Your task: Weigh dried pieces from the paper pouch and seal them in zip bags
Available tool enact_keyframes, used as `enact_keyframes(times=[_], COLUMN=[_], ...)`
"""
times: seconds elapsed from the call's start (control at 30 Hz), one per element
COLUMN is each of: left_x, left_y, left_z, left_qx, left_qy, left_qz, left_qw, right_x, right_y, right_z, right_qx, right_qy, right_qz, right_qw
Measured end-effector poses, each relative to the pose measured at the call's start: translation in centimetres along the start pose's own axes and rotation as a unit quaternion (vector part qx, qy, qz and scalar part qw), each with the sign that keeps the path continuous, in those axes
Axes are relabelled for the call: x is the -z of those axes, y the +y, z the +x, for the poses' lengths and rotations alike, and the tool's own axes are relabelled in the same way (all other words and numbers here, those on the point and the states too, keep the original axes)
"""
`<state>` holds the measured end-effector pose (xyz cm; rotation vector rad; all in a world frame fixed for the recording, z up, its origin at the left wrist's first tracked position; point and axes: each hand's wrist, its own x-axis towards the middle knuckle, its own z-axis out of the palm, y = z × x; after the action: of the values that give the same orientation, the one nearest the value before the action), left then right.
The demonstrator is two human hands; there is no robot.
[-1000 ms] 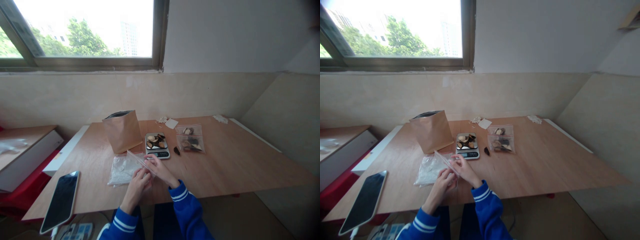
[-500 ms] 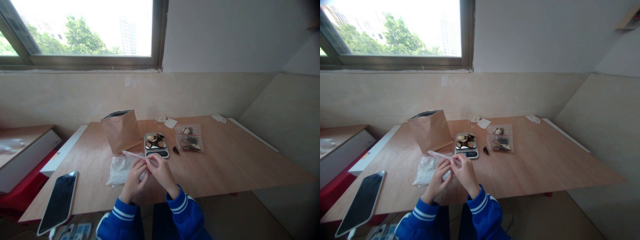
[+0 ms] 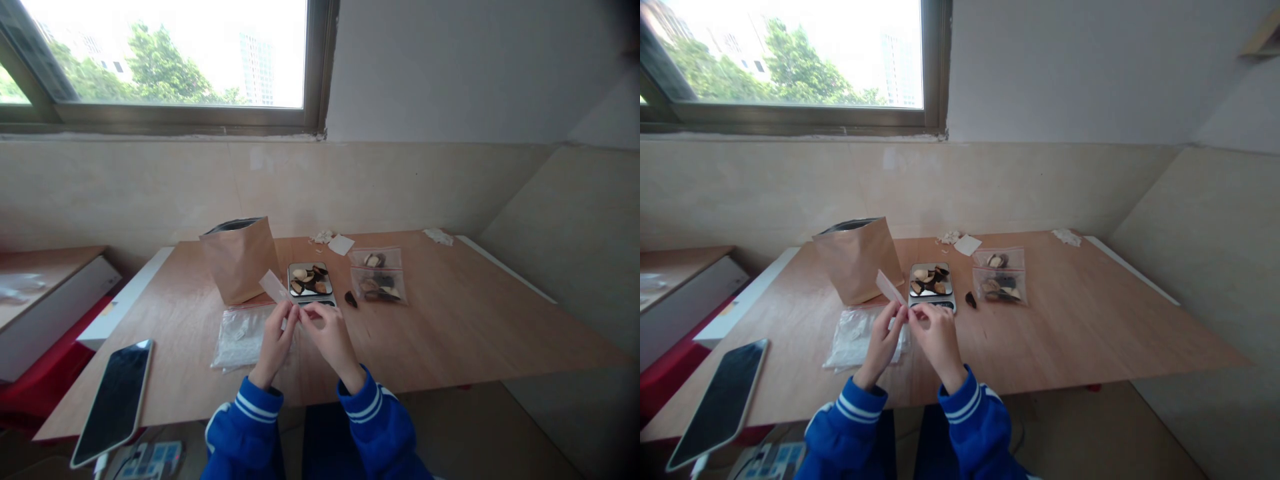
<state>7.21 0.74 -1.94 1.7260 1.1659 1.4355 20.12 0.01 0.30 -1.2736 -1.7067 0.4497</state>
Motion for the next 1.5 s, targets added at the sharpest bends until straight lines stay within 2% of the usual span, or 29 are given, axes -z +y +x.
enact_keyframes(times=[0.07,0.17,0.23,0.3,0.33,0.4,0.53,0.63,0.73,0.87,0.97,1.03,1.1,1.2,1.33,1.43,1.5], left_x=[0.3,1.0,1.2,1.1,0.9,0.6,0.1,0.1,0.2,0.8,1.5,1.8,2.0,2.1,1.9,1.7,1.6], left_y=[0.0,-0.2,-0.7,-1.4,-1.8,-2.8,-4.7,-5.6,-5.4,-2.4,0.8,2.5,3.4,3.4,2.6,2.1,2.0], left_z=[0.1,0.6,1.2,1.9,2.2,2.8,2.8,2.3,2.1,2.9,3.7,4.0,4.2,4.4,4.6,4.6,4.5], left_qx=[-0.014,-0.021,-0.027,-0.033,-0.033,-0.027,0.006,0.018,0.008,0.008,0.09,0.119,0.126,0.136,0.135,0.135,0.14], left_qy=[0.052,0.179,0.23,0.253,0.263,0.282,0.313,0.313,0.311,0.281,0.209,0.171,0.157,0.146,0.126,0.11,0.098], left_qz=[0.025,0.059,0.067,0.049,0.033,0.002,0.01,0.043,0.078,0.129,0.197,0.233,0.262,0.284,0.286,0.288,0.295], left_qw=[0.998,0.982,0.971,0.966,0.964,0.959,0.95,0.949,0.947,0.951,0.954,0.95,0.944,0.938,0.94,0.942,0.94], right_x=[0.5,1.2,1.4,1.4,1.2,0.7,-0.9,-1.9,-2.4,-2.6,-2.7,-2.9,-2.9,-2.7,-1.4,0.2,1.2], right_y=[0.7,2.4,3.7,4.8,5.4,6.6,9.5,10.9,11.3,11.3,11.7,12.0,12.2,12.0,9.8,6.4,3.8], right_z=[0.5,1.7,2.7,3.6,4.0,4.6,4.8,4.5,4.5,5.0,5.2,5.2,5.1,5.0,5.1,5.4,5.6], right_qx=[-0.026,-0.094,-0.11,-0.093,-0.08,-0.056,-0.027,-0.027,-0.027,-0.037,-0.043,-0.042,-0.043,-0.048,-0.047,-0.056,-0.049], right_qy=[0.035,0.1,0.073,0.021,0.01,0.027,0.067,0.076,0.096,0.096,0.077,0.073,0.074,0.073,0.099,0.128,0.122], right_qz=[0.003,0.055,0.106,0.118,0.097,0.018,-0.141,-0.209,-0.233,-0.238,-0.242,-0.228,-0.211,-0.192,-0.109,-0.003,0.06], right_qw=[0.999,0.989,0.985,0.988,0.992,0.998,0.987,0.975,0.967,0.966,0.966,0.97,0.974,0.978,0.988,0.99,0.989])
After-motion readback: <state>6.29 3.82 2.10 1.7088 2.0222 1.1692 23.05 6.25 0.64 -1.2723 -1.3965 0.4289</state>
